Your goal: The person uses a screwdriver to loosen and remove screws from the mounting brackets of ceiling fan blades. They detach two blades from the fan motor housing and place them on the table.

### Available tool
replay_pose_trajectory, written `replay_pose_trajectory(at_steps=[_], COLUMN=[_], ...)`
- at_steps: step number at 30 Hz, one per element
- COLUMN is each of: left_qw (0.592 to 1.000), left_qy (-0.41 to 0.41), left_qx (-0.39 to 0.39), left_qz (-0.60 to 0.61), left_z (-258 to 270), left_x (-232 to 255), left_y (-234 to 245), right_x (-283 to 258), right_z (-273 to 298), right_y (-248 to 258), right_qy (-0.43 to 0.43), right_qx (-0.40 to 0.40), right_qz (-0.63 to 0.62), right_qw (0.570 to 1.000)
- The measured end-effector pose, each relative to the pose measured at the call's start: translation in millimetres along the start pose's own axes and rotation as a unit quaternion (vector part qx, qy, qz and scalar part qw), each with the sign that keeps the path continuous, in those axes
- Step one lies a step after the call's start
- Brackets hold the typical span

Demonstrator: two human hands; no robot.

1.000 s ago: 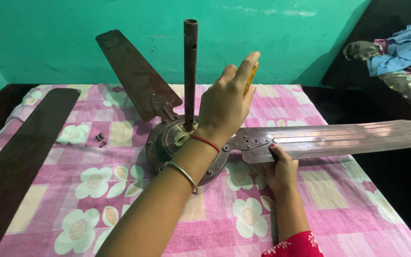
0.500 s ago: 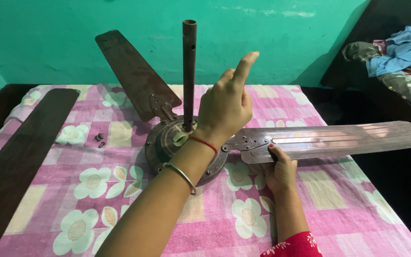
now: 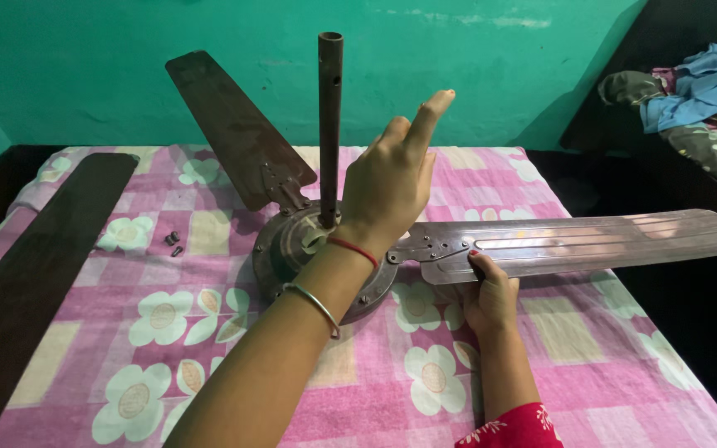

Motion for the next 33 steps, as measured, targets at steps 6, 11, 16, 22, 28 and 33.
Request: replay_pose_trajectory(at_steps=[6, 11, 16, 22, 28, 33], left_qw=[0.999, 0.996, 0.999, 0.996, 0.998, 0.997], left_qy=[0.022, 0.042, 0.003, 0.044, 0.003, -0.020], left_qx=[-0.030, -0.064, 0.006, -0.030, 0.024, 0.077], left_qz=[0.000, -0.036, -0.052, -0.068, -0.062, 0.002], left_z=[1.8, -0.5, 1.3, 1.4, 4.9, 11.7], left_x=[-5.7, -11.0, -7.1, -19.9, -11.8, -8.0], left_y=[-3.3, -12.4, -5.7, -15.1, -0.8, 16.4], right_x=[-2.7, -3.2, -0.1, 2.0, 1.8, 1.5], right_z=[2.2, 2.1, -0.7, -3.2, -2.0, -4.7], right_y=[-3.4, -4.7, -1.5, 1.8, -0.2, 2.2], right_qy=[0.001, 0.002, 0.003, 0.005, 0.000, 0.016], right_qx=[-0.002, -0.006, -0.006, -0.005, -0.005, -0.010], right_qz=[0.000, -0.003, -0.003, -0.003, -0.010, -0.012], right_qw=[1.000, 1.000, 1.000, 1.000, 1.000, 1.000])
Point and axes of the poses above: each hand's wrist, its own z-axis away from the middle knuckle, its own y-axis out of the back of the hand, x = y × z, the point moved 9 cm from there along -z, towards the middle knuckle, and after that the axes turned 15 degrees about y, right-handed, at the moved point
